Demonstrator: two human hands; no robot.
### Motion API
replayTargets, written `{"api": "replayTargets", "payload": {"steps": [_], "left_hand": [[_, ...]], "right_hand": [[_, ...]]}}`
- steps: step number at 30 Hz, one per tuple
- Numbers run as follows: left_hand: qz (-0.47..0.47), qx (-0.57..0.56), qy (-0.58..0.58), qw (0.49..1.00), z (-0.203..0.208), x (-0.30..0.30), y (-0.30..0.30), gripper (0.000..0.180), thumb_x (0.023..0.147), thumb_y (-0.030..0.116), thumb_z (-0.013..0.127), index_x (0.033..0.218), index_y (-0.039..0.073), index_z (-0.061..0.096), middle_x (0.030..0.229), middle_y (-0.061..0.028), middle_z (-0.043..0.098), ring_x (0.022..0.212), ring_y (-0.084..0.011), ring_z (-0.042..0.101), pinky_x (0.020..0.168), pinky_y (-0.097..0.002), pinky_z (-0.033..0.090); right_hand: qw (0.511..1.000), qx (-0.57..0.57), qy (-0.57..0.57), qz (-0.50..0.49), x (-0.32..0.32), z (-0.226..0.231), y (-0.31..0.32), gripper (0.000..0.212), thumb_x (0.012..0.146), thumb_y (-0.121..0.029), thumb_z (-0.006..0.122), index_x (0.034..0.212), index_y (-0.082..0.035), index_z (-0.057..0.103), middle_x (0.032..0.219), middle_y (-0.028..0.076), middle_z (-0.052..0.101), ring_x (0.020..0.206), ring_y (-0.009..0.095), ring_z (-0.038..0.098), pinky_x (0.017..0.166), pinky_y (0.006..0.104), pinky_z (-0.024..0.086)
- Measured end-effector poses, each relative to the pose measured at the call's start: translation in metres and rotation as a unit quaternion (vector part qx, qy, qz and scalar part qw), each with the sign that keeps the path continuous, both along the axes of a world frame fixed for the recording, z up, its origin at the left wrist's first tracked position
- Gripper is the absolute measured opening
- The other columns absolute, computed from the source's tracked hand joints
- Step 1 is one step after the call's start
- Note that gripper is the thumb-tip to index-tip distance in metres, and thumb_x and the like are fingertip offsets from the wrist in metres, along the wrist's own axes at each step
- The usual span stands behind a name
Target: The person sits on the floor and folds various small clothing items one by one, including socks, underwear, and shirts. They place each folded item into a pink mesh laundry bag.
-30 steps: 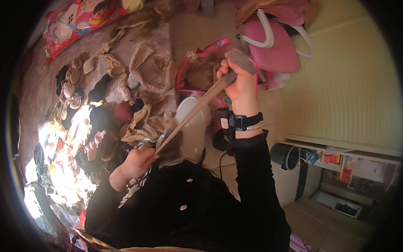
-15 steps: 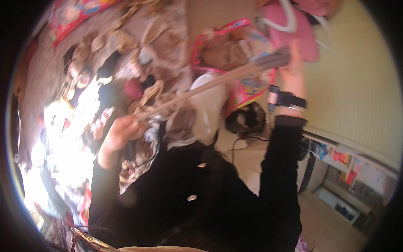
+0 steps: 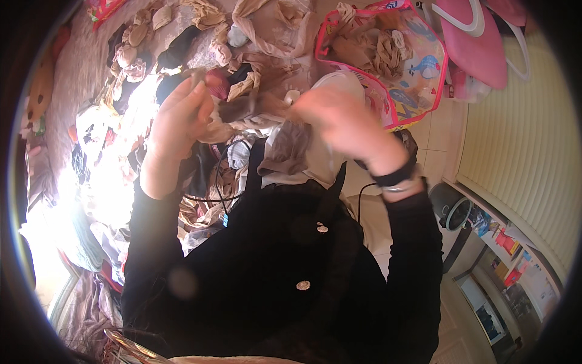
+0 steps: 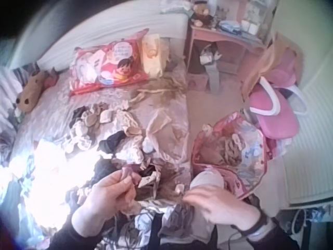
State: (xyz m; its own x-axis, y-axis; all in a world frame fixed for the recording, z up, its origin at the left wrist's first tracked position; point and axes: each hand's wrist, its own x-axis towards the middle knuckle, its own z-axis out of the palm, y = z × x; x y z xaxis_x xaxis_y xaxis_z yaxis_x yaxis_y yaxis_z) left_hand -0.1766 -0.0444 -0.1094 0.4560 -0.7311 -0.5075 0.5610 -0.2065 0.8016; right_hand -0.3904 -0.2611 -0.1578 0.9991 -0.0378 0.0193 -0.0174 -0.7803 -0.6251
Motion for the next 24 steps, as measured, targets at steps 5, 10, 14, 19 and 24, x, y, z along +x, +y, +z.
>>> {"api": "replayTargets", "payload": {"steps": [5, 10, 14, 19, 24], "left_hand": [[0.003, -0.065, -0.049, 0.997, -0.016, 0.01, 0.011, 0.031, 0.097, 0.015, 0.041, 0.124, 0.002, 0.049, 0.078, -0.0043, 0.061, 0.043, -0.0021, 0.031, 0.042, -0.0162, 0.024], [-0.069, -0.098, 0.025, 0.992, -0.038, 0.011, -0.009, 0.032, 0.097, 0.014, 0.038, 0.123, -0.001, 0.048, 0.114, -0.0119, 0.06, 0.092, -0.0166, 0.061, 0.071, -0.022, 0.045], [-0.186, -0.259, 0.123, 0.94, -0.058, -0.019, -0.044, 0.034, 0.097, 0.015, 0.039, 0.124, -0.004, 0.048, 0.123, -0.0147, 0.054, 0.111, -0.0229, 0.054, 0.097, -0.0339, 0.04], [-0.2, -0.265, 0.321, 0.887, -0.049, -0.047, -0.062, 0.044, 0.098, 0.026, 0.04, 0.128, -0.005, 0.041, 0.119, -0.0166, 0.057, 0.106, -0.0244, 0.058, 0.092, -0.0368, 0.044], [-0.247, -0.314, 0.302, 0.866, -0.022, -0.045, -0.07, 0.046, 0.098, 0.028, 0.039, 0.128, -0.008, 0.039, 0.109, -0.0241, 0.06, 0.089, -0.0289, 0.065, 0.085, -0.0358, 0.048]], "right_hand": [[0.983, 0.071, 0.106, 0.135, 0.021, -0.025, 0.058, 0.045, 0.065, 0.012, 0.05, 0.103, -0.008, 0.06, 0.121, 0.01, 0.055, 0.119, 0.028, 0.047, 0.099, 0.0414, 0.038], [0.828, 0.54, 0.099, -0.11, 0.022, 0.034, 0.045, 0.024, 0.091, -0.004, 0.044, 0.111, 0.0, 0.056, 0.113, 0.012, 0.06, 0.106, 0.024, 0.058, 0.091, 0.0344, 0.045], [0.628, 0.762, -0.052, -0.147, 0.039, 0.077, 0.02, 0.04, 0.097, -0.02, 0.041, 0.128, 0.006, 0.039, 0.117, 0.021, 0.056, 0.107, 0.033, 0.057, 0.095, 0.0456, 0.044], [0.632, 0.727, -0.116, -0.241, 0.054, 0.072, -0.04, 0.041, 0.098, -0.029, 0.042, 0.128, -0.001, 0.044, 0.126, 0.015, 0.053, 0.118, 0.029, 0.049, 0.101, 0.0438, 0.038], [0.593, 0.68, -0.114, -0.415, 0.05, 0.016, -0.076, 0.04, 0.097, -0.028, 0.044, 0.127, -0.002, 0.045, 0.125, 0.013, 0.054, 0.116, 0.027, 0.051, 0.099, 0.0424, 0.039]]}}
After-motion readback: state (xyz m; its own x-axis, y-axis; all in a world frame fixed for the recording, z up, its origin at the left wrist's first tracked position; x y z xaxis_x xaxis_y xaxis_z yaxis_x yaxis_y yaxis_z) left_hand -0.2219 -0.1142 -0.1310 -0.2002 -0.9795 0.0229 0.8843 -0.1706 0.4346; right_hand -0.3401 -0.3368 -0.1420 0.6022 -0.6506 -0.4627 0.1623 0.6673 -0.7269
